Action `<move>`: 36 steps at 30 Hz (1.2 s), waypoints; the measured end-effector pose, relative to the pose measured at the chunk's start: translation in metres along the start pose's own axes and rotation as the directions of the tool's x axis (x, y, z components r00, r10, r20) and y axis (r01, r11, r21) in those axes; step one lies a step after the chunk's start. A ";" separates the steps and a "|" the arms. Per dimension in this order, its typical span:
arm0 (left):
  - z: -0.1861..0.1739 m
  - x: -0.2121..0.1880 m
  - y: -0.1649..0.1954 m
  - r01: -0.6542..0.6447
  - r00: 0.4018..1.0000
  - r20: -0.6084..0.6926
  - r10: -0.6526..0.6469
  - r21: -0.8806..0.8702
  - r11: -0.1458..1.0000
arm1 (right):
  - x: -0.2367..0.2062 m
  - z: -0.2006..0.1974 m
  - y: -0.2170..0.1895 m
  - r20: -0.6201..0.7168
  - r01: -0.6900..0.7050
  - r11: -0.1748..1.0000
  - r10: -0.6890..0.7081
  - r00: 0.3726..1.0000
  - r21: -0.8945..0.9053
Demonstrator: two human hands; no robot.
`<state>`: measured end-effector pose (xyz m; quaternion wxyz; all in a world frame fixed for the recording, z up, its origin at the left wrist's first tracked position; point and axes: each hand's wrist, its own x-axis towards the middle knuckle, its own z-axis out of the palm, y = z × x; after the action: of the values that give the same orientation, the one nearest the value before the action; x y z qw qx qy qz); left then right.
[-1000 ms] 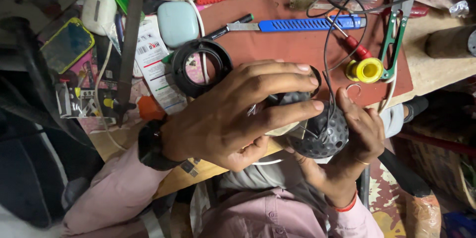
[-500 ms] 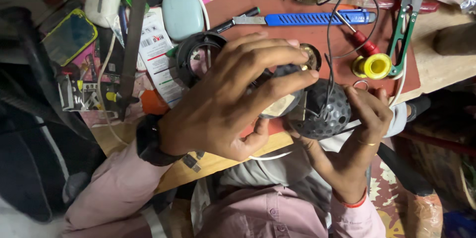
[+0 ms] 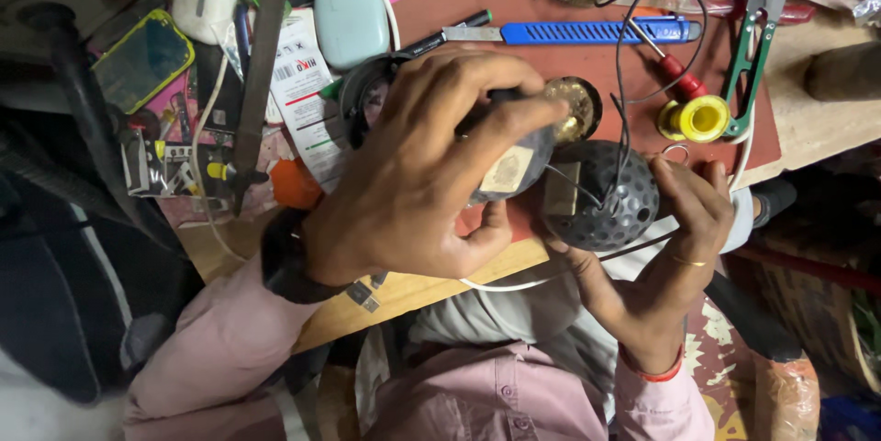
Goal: The person sits at a cluttered workbench assembling a small spherical electronic device. They thread and route wires through the perforated ball-shaped housing, press a small component into the housing, and repeatedly press the two housing halves together with both hands to seat them.
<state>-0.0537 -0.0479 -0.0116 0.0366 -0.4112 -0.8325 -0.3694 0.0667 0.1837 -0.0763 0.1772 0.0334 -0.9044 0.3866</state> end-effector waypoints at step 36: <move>0.053 0.009 0.045 0.010 1.000 -0.002 -0.010 0.237 0.972 | 0.092 -0.089 -0.002 0.138 0.078 0.957 -0.040 0.990 -0.279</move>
<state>-0.0148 0.0098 -0.0200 0.0838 -0.3994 -0.8727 -0.2680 0.0075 0.2527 0.0143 0.1320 0.0600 -0.9587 0.2446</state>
